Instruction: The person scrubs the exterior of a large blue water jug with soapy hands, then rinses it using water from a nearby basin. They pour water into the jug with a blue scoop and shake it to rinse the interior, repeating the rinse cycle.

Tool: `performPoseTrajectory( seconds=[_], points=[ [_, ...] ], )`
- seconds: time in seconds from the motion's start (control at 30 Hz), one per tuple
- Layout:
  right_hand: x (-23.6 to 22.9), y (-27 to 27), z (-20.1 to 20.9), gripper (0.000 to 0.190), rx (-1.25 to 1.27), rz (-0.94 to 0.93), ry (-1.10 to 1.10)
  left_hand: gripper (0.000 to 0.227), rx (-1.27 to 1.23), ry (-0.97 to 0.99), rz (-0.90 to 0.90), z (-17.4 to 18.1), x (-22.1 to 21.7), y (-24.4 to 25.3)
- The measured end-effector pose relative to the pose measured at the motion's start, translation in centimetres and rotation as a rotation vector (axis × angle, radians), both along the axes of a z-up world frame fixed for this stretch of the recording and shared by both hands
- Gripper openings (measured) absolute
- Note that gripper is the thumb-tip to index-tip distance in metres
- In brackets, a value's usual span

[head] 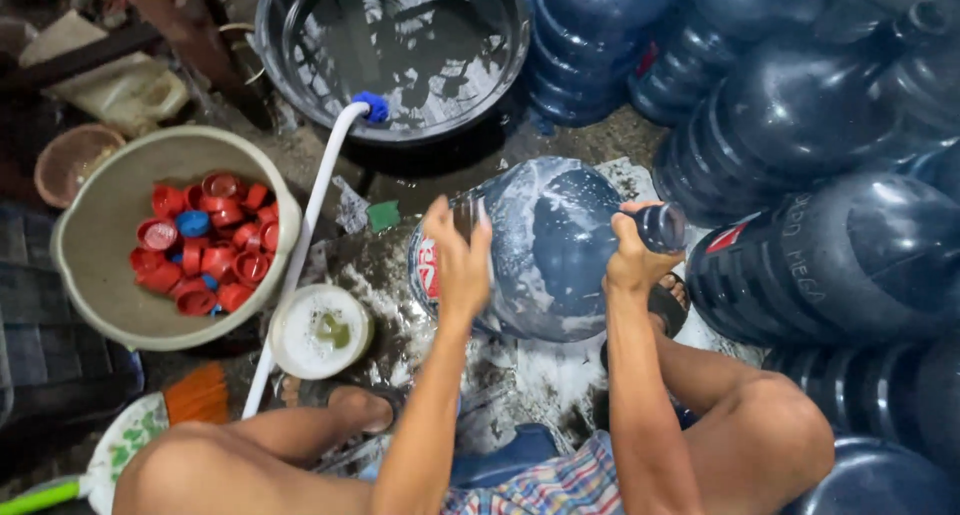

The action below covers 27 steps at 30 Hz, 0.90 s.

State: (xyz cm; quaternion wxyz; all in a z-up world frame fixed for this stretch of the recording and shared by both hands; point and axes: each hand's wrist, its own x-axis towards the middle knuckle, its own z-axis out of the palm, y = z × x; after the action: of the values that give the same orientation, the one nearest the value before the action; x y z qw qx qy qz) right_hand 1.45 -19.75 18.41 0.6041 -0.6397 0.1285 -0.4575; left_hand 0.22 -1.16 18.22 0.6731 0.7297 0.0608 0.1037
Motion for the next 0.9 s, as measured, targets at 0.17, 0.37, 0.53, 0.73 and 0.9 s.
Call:
performPoseTrajectory(
  seconds=[0.17, 0.37, 0.53, 0.73, 0.9],
  points=[
    [1.5, 3.2, 2.6, 0.026, 0.039, 0.069, 0.058, 0.051, -0.229, -0.093, 0.14, -2.8, -2.3, 0.5],
    [2.1, 5.8, 2.3, 0.029, -0.294, 0.094, 0.133, 0.047, -0.198, 0.088, 0.171, -4.6, 1.6, 2.1],
    [1.4, 6.1, 2.2, 0.031, -0.327, 0.083, 0.179, 0.055, -0.197, 0.377, 0.152, -0.3, -8.3, -2.2],
    [1.3, 3.0, 1.8, 0.034, -0.313, 0.461, 0.174, 0.061, -0.094, 0.284, 0.134, -1.6, -6.7, -1.6],
    [3.9, 0.4, -0.4, 0.031, -0.353, 0.829, 0.114, 0.08, -0.195, 0.365, 0.091, -2.8, -2.8, 1.3]
  ],
)
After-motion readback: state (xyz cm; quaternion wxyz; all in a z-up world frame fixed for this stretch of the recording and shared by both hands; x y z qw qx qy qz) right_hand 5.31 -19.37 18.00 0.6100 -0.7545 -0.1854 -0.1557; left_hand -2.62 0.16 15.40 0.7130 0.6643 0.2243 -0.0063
